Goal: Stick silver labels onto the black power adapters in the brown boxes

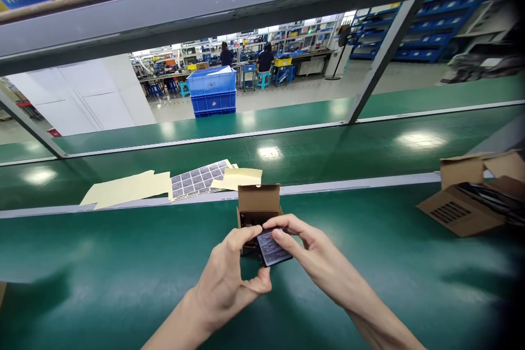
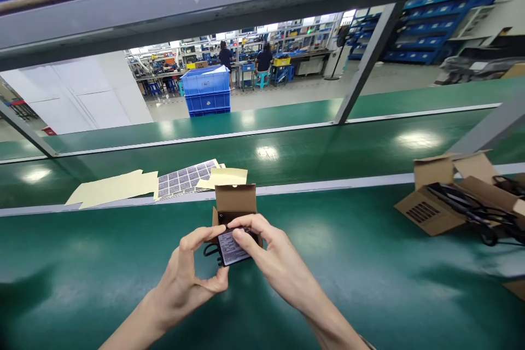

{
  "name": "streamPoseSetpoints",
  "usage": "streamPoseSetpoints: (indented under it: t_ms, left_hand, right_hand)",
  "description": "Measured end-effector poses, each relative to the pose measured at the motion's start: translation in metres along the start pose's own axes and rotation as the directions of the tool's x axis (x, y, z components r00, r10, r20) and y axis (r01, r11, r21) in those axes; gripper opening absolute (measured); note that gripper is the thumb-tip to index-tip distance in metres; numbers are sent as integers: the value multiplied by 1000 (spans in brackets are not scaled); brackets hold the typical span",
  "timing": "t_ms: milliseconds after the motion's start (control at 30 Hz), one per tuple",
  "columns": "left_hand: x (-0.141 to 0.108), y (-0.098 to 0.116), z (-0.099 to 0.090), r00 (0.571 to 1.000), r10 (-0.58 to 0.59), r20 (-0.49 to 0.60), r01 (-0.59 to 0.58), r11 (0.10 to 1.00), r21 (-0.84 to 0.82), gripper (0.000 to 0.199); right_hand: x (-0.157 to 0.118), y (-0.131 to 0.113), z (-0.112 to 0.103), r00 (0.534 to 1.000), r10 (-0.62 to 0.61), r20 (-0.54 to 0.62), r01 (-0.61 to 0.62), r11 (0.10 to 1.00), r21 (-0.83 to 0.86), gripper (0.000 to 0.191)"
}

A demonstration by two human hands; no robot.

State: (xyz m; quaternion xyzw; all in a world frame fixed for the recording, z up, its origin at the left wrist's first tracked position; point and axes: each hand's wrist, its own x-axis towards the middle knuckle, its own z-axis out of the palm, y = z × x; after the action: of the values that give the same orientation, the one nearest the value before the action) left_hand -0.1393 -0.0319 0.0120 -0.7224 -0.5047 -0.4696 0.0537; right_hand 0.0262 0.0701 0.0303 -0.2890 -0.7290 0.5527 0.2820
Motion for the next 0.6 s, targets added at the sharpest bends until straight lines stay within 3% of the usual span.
streamPoseSetpoints:
  t_ms: [67,133,267,367,533,600]
  left_hand:
    - [-1,-1,3,999,-29,-15,29,999,-24,65]
    - [-3,-3,5,999,-49,-15,48,998,-43,66]
    - [-4,-8,4,999,-47,8,47,999,-19,68]
    - [-2,-10,-1,998,-19,59,20,1000,-18,71]
    - [7,-12,-8,986,-38,160,49,997,-65,69]
    - [11,-17,-12,978,-81,194,105,988,-115,63]
  right_hand:
    - [0,3,5,999,13,51,-18,995,98,31]
    - [-2,7,12,1000,-2,6,2,996,90,33]
    - [-9,9,23,976,-131,-172,85,964,-250,23]
    - [-14,1,23,977,-150,-151,81,918,-389,28]
    - [-10,-6,1,994,-86,64,93,989,-116,28]
    - [-5,1,-14,995,-79,59,79,997,-3,37]
